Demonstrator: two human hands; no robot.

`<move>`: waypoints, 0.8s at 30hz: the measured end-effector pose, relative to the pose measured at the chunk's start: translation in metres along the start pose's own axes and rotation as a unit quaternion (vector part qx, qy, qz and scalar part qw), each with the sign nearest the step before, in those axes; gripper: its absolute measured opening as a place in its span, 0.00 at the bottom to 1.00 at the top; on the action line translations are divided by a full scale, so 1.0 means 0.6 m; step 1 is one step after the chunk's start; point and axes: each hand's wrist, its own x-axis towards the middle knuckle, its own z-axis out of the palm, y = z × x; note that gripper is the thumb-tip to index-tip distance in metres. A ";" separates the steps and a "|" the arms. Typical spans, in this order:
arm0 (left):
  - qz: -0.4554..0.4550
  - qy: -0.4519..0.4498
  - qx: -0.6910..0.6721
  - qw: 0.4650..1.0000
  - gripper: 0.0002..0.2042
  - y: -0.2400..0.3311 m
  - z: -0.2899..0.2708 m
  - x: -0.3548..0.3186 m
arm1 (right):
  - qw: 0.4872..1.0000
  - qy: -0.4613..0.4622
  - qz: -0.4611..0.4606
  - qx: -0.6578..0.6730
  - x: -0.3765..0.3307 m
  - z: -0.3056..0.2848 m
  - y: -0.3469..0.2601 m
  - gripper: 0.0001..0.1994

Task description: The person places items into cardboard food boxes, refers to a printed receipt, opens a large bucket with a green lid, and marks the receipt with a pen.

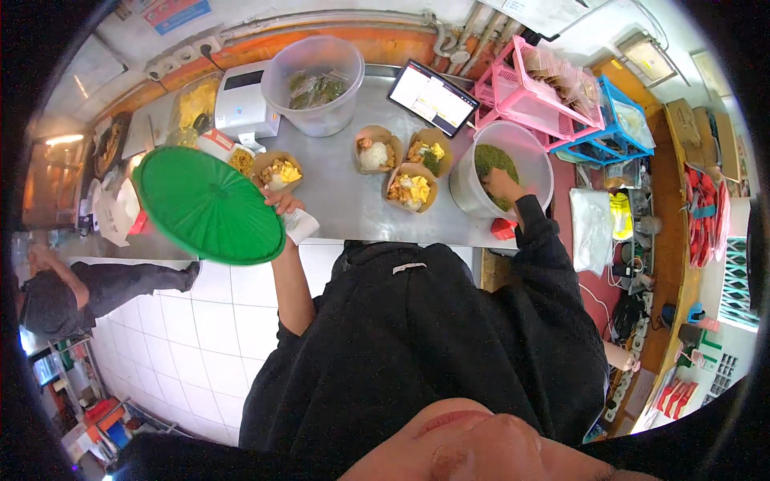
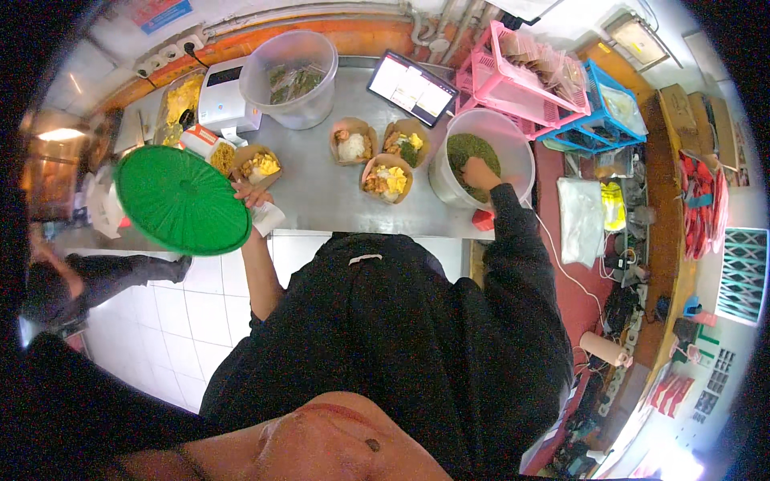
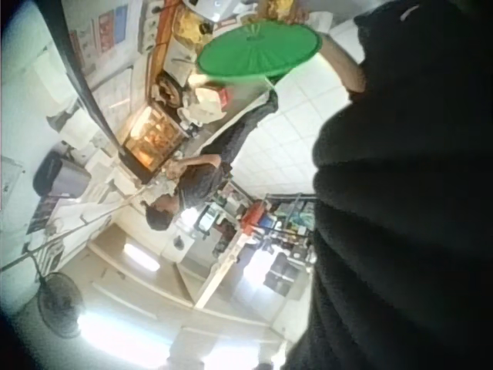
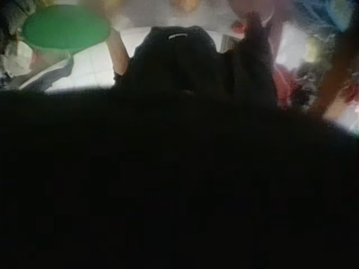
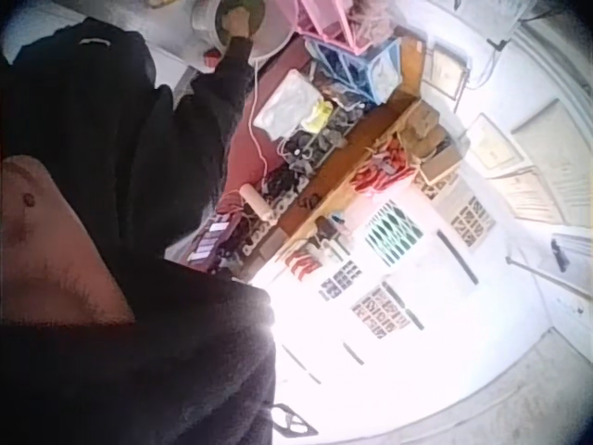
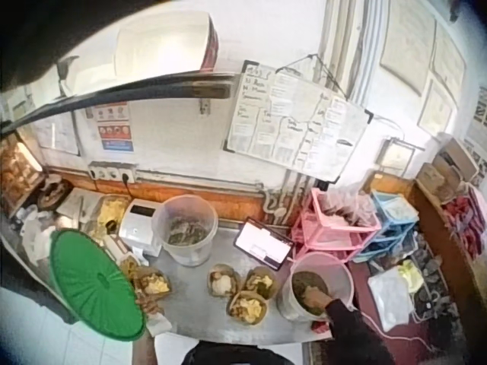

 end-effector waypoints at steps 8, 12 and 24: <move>0.068 0.038 0.090 0.993 0.11 -0.023 -0.005 -0.040 | 0.873 -0.079 0.147 0.459 -0.088 -0.115 -0.012 0.15; 0.094 0.082 0.076 0.989 0.10 -0.033 0.001 -0.029 | 0.814 -0.049 0.176 0.551 -0.117 -0.147 -0.001 0.16; 0.094 0.176 0.126 0.972 0.07 -0.053 0.019 0.000 | 0.808 -0.032 0.170 0.563 -0.145 -0.150 0.000 0.17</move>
